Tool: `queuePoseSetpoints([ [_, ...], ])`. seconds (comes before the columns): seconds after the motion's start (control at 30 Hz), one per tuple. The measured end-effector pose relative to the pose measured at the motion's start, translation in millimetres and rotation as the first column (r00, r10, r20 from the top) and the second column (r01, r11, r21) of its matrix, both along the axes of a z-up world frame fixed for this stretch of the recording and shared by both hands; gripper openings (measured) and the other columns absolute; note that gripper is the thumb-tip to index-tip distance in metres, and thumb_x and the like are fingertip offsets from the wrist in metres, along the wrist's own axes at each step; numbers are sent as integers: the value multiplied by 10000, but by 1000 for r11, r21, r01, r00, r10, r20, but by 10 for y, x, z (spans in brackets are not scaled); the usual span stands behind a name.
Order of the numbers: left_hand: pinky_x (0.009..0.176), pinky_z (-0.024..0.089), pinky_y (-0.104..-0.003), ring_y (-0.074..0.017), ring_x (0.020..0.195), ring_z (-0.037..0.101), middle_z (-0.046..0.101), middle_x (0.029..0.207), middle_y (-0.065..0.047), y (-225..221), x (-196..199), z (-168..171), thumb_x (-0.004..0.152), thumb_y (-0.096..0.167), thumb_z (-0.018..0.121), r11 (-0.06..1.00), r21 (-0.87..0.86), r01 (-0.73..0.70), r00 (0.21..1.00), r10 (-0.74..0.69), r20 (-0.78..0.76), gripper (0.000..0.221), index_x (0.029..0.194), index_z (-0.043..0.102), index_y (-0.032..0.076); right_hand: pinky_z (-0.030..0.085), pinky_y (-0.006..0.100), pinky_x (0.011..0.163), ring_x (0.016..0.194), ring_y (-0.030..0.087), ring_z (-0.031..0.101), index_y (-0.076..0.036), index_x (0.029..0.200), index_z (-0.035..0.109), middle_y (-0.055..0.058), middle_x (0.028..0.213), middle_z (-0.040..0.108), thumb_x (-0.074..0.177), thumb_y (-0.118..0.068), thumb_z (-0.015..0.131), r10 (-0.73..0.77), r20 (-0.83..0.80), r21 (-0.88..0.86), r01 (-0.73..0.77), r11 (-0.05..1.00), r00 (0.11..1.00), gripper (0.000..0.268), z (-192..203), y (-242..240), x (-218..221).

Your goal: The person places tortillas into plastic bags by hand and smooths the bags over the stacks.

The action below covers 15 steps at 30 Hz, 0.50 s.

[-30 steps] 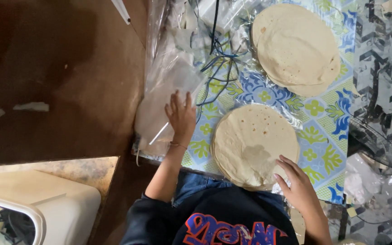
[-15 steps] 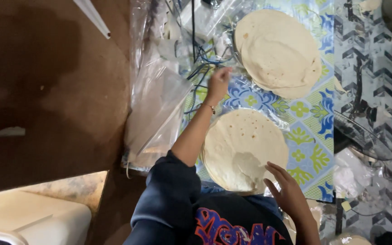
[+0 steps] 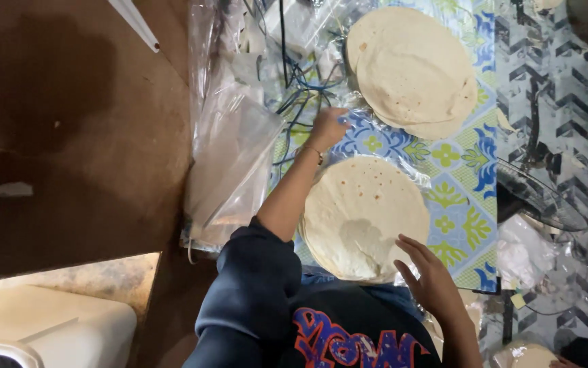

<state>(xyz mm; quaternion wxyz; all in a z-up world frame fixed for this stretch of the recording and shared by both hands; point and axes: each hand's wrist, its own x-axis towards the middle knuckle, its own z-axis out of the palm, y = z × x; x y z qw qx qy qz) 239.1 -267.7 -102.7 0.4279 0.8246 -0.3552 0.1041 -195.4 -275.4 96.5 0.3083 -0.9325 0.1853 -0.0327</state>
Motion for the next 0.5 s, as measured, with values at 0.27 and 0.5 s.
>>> queuePoseSetpoints([
  [0.27,809,595,-425,-306,810,758,753,836,-106,77,187,485,917,310,713,995,-102,3,975,-26,-222,219,855,761,106,538,423,961,1170,366,655,-86,1302,646,140,1321,668,874,-210,713,5,-6,-26,-6,1000,1000,450,-136,-103,-155],
  [0.5,718,476,-572,-395,865,687,739,900,-150,84,-88,498,749,270,698,970,214,115,984,-82,-156,150,782,825,198,544,429,937,1150,369,664,-85,1281,653,152,1298,684,868,-203,716,-36,8,-14,36,999,999,434,-56,-94,-139],
])
